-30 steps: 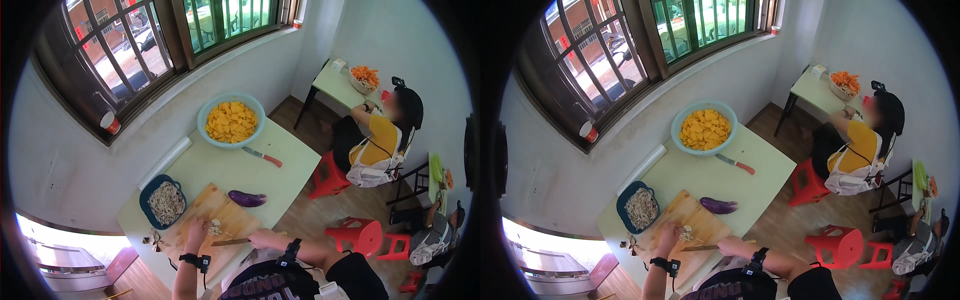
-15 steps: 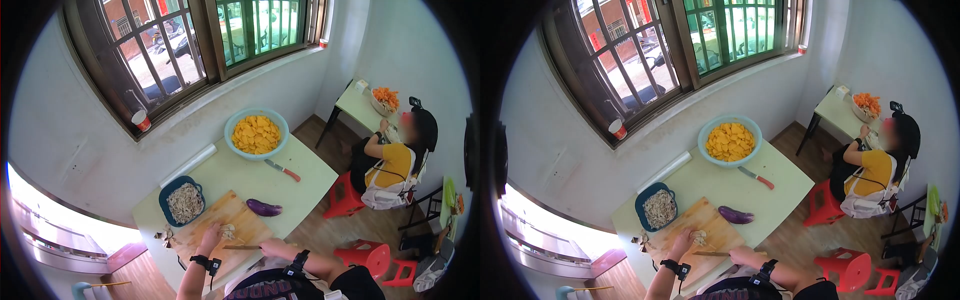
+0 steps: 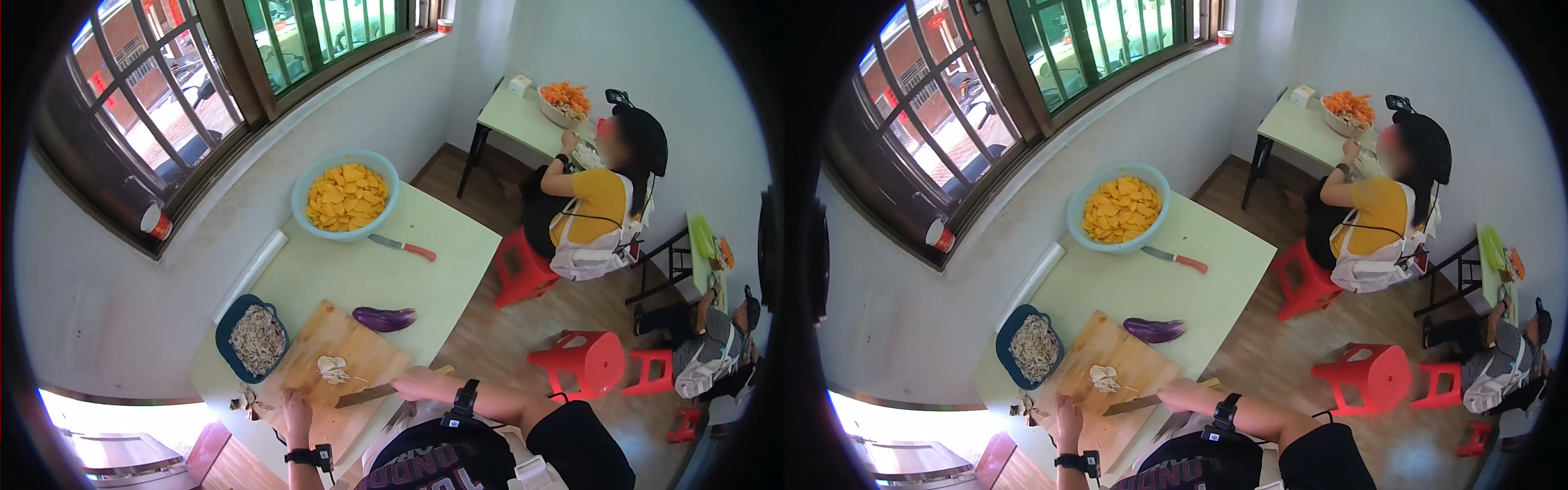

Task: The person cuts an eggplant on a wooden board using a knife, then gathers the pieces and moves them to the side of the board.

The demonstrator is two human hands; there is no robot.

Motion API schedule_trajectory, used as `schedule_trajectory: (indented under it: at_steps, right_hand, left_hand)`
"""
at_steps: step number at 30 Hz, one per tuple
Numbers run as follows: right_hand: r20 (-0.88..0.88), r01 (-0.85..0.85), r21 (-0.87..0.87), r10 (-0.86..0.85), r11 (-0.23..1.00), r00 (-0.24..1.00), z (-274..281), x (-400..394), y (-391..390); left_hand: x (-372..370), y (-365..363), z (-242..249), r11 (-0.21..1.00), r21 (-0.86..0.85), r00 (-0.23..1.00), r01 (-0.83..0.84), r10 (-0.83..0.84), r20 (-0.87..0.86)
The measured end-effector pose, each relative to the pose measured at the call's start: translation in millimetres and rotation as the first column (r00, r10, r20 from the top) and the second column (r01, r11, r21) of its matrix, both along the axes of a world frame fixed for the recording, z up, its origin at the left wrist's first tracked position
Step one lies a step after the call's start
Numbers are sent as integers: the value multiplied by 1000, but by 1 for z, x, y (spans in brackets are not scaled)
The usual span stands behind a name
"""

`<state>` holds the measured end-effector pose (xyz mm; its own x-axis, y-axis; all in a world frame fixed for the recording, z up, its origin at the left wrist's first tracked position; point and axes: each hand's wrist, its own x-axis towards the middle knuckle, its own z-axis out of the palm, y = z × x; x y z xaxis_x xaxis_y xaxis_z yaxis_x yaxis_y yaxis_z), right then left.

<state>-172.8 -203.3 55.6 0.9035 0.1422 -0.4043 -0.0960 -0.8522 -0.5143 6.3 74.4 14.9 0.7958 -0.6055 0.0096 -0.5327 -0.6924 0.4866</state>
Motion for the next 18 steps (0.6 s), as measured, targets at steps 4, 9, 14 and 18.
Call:
schedule_trajectory:
  at_steps: [4, 9, 14, 18]
  right_hand:
    - [-6, 21, -16, -21, 1000, 1000, -8, 1, 2]
    - [-100, -2, -47, -2, 999, 995, 3, 9, 0]
    - [-16, -102, -105, 101, 989, 995, 27, 15, -9]
    - [-36, -76, -100, 73, 992, 997, 18, 19, -14]
  left_hand:
    - [-11, 10, -14, 998, -68, 997, -3, 9, 81]
    - [-10, 6, 4, 998, 4, 998, -67, 67, -14]
    - [16, -12, 21, 987, -163, 996, 3, -18, -88]
    - [32, -54, 23, 982, -96, 969, 166, -180, -171]
